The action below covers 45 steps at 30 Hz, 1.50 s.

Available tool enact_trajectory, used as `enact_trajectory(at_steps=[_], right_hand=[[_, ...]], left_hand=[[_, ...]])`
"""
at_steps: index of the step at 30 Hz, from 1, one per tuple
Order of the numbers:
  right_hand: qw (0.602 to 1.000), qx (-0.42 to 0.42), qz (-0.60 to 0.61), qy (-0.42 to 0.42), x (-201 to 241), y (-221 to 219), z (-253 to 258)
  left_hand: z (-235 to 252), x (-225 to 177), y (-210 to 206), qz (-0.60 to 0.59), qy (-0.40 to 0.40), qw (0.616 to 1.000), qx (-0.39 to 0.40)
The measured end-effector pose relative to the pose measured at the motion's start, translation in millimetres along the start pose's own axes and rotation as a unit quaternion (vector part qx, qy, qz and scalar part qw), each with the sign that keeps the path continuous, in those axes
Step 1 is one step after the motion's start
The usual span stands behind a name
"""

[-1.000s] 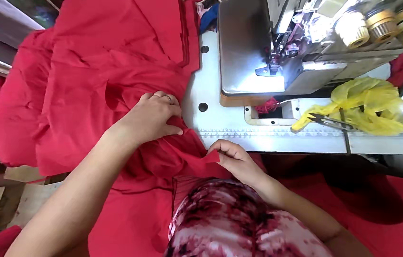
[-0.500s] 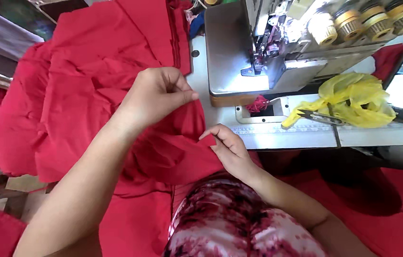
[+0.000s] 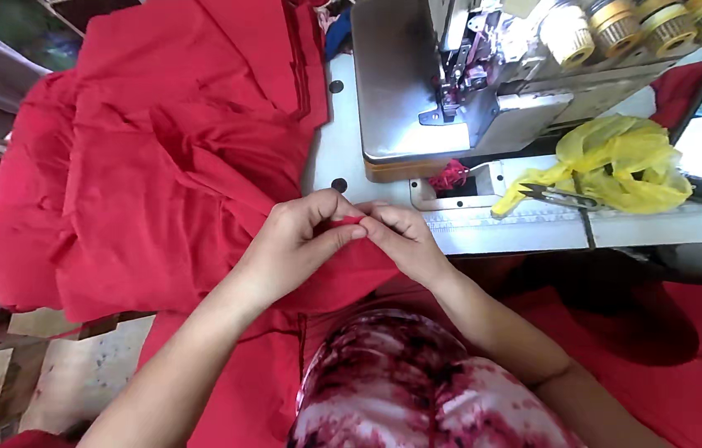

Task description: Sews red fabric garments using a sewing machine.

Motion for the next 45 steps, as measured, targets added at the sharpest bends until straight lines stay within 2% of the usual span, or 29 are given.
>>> enact_trajectory(at_steps=[3,7,9,11,16,18,21,25,31,33,36,38,40,42,45], right_hand=[[0.999,0.024,0.033,0.03,-0.2,-0.8,-2.9],[0.997,0.032,-0.001,0.075,1.4,-3.3,-3.9],[0.995,0.041,-0.02,0.087,1.5,-4.9,-4.5],[0.994,0.067,-0.025,0.083,-0.1,-6.1,-6.3],[0.99,0.13,-0.019,0.042,-13.7,-7.5,-22.3],[0.993,0.118,-0.009,0.018,-16.8,-5.4,-30.4],[0.998,0.057,0.012,-0.02,-8.0,1.0,-36.9],[0.998,0.059,0.01,0.018,-18.4,10.1,-44.9],[0.999,0.031,0.015,-0.011,-25.8,16.6,-54.9],[1.0,0.009,0.01,-0.023,-23.7,17.7,-55.1],[0.998,-0.031,0.0,-0.052,-21.8,19.5,-53.7],[0.995,-0.066,0.017,-0.078,-21.5,19.5,-52.8],[0.992,-0.07,0.016,-0.108,-21.0,19.3,-51.9],[0.993,-0.062,-0.026,-0.101,-19.7,20.0,-49.9],[0.992,-0.056,-0.116,-0.013,0.4,25.4,-40.0]], left_hand=[[-3.3,-6.4,6.4,0.007,0.047,0.999,0.02],[-8.8,8.5,4.6,-0.011,-0.037,0.999,0.025],[-10.4,6.0,5.9,-0.016,-0.025,0.999,0.013],[-13.4,8.4,10.2,-0.028,-0.022,0.999,-0.003],[-19.2,23.3,33.0,-0.112,-0.076,0.991,-0.018],[-22.0,24.7,41.2,-0.138,-0.08,0.987,-0.021],[-24.9,26.7,48.1,-0.149,-0.082,0.985,-0.035],[-26.4,31.5,49.9,-0.16,-0.084,0.983,-0.046],[-30.4,26.3,50.2,-0.177,-0.093,0.979,-0.048],[-35.4,22.0,46.2,-0.164,-0.075,0.982,-0.046],[-45.3,8.7,38.7,-0.04,-0.015,0.996,-0.084],[-48.7,2.1,35.5,0.081,-0.04,0.989,-0.119],[-53.1,-0.3,32.6,0.141,-0.038,0.98,-0.138],[-54.4,3.7,33.4,0.099,-0.012,0.987,-0.129],[-37.4,10.9,51.3,-0.011,-0.005,0.996,-0.092]])
Point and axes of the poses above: each hand's wrist, its own z-axis towards the middle knuckle, its own y-axis out of the back of the hand, x = y × z, the point moved 4 cm from there along z, towards the middle knuckle, and after that the axes turned 15 degrees about x, right-handed, at the moved point
